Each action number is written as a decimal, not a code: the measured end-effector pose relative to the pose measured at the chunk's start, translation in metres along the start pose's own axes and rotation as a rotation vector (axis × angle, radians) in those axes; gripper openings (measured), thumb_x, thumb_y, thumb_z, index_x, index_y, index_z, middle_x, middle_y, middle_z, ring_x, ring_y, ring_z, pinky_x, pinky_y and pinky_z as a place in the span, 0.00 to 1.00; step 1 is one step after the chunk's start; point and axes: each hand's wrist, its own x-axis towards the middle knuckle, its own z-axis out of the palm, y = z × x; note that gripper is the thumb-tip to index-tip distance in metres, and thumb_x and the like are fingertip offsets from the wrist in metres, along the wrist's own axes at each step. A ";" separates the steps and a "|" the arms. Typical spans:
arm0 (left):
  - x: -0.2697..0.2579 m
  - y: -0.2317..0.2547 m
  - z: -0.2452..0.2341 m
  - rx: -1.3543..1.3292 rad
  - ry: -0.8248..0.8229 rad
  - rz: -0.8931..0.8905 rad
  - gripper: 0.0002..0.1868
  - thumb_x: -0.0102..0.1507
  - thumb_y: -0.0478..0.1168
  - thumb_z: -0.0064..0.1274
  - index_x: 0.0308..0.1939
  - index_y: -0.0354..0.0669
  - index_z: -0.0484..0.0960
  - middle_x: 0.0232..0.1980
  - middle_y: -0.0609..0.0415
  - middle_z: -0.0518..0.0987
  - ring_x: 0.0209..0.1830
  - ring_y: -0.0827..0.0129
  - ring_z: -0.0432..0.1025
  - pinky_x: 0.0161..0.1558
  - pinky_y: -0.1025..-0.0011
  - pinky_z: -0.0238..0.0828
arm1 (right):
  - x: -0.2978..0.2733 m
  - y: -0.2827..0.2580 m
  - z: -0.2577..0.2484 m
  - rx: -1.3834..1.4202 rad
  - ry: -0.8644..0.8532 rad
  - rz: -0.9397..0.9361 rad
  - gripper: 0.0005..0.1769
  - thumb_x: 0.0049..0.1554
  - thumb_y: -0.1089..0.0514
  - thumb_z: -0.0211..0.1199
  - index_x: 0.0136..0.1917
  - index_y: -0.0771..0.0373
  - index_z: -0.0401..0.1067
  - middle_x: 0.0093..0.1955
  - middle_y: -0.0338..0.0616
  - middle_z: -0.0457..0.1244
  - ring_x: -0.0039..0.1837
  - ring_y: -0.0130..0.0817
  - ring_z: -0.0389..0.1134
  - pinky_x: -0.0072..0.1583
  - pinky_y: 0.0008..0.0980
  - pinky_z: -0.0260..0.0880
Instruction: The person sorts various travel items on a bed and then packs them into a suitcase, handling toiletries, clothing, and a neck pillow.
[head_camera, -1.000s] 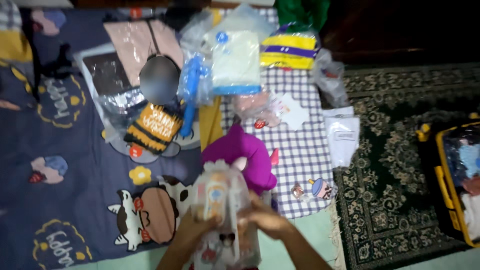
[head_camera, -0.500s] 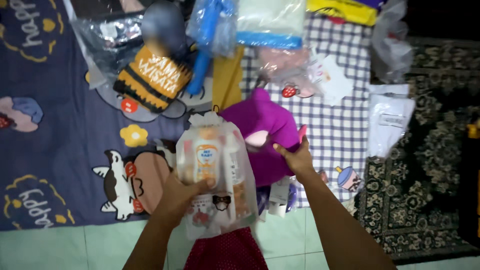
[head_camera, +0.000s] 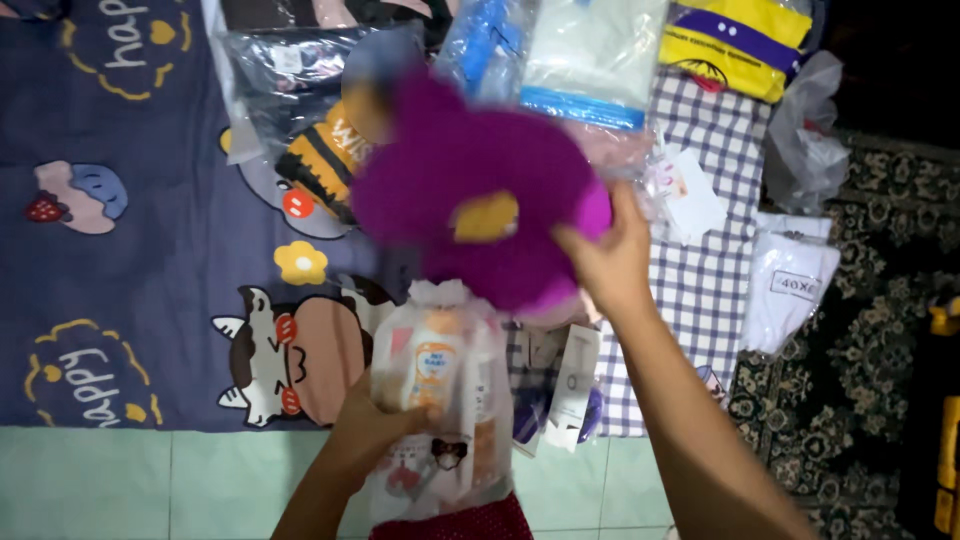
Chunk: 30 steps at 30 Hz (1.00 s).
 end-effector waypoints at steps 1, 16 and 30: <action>0.001 0.003 0.000 0.014 -0.011 0.047 0.33 0.47 0.36 0.71 0.55 0.35 0.78 0.45 0.48 0.86 0.41 0.65 0.82 0.44 0.65 0.82 | 0.016 -0.007 0.010 0.013 0.024 -0.045 0.28 0.47 0.68 0.71 0.61 0.67 0.68 0.57 0.48 0.67 0.60 0.37 0.70 0.63 0.35 0.70; 0.034 0.049 -0.004 -0.122 -0.161 0.291 0.25 0.54 0.29 0.66 0.55 0.29 0.79 0.47 0.50 0.85 0.44 0.67 0.81 0.47 0.66 0.81 | -0.065 0.122 0.073 0.438 -0.619 0.816 0.32 0.62 0.42 0.51 0.74 0.59 0.66 0.65 0.43 0.66 0.56 0.33 0.65 0.57 0.34 0.68; 0.016 -0.035 -0.019 -0.080 0.054 0.028 0.32 0.49 0.39 0.69 0.57 0.35 0.78 0.46 0.47 0.85 0.42 0.64 0.81 0.45 0.65 0.80 | -0.138 0.180 0.018 -0.569 -0.147 0.255 0.32 0.52 0.47 0.74 0.66 0.63 0.71 0.59 0.53 0.66 0.61 0.48 0.68 0.60 0.39 0.71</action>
